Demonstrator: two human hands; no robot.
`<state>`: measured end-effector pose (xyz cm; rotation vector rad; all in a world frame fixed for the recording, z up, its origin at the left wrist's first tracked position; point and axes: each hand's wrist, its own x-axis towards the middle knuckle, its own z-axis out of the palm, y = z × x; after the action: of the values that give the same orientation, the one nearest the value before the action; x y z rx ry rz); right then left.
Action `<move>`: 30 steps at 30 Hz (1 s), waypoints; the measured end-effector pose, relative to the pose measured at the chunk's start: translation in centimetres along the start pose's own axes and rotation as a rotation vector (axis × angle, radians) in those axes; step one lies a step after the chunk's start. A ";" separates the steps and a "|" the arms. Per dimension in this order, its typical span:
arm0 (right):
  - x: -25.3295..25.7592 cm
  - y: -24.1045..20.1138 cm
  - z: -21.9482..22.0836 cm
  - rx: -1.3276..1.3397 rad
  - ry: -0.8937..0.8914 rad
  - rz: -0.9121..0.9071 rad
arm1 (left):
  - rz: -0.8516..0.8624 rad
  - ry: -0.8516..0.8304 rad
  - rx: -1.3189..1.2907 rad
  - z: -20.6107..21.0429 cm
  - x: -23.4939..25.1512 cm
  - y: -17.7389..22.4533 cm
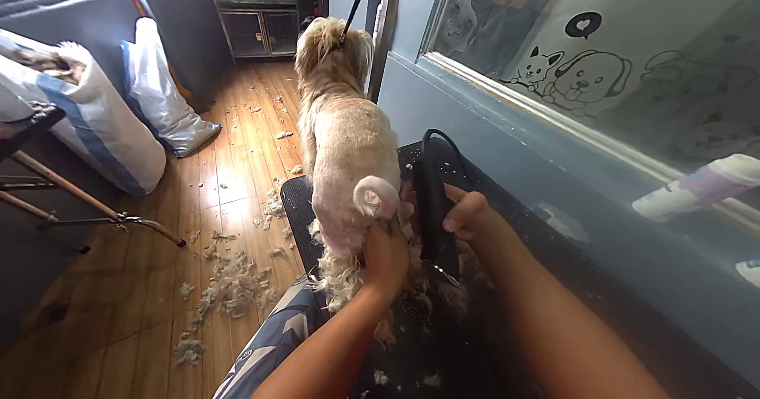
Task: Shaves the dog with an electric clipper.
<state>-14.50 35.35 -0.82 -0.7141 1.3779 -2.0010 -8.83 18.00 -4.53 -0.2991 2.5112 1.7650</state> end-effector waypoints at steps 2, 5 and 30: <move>-2.1 -1.0 0.1 -0.060 0.127 -0.087 | 0.045 0.030 -0.060 0.0 0.3 1.0; -5.9 -2.1 0.9 -0.092 0.243 -0.255 | 0.061 0.080 -0.187 0.2 1.0 2.8; -3.3 10.5 11.1 0.162 1.118 -0.537 | -0.429 -0.084 -1.135 0.9 -1.1 14.3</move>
<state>-2.48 27.95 -7.56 0.2479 1.6359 -3.1290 -10.56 23.67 8.60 -0.6918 1.0012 2.6351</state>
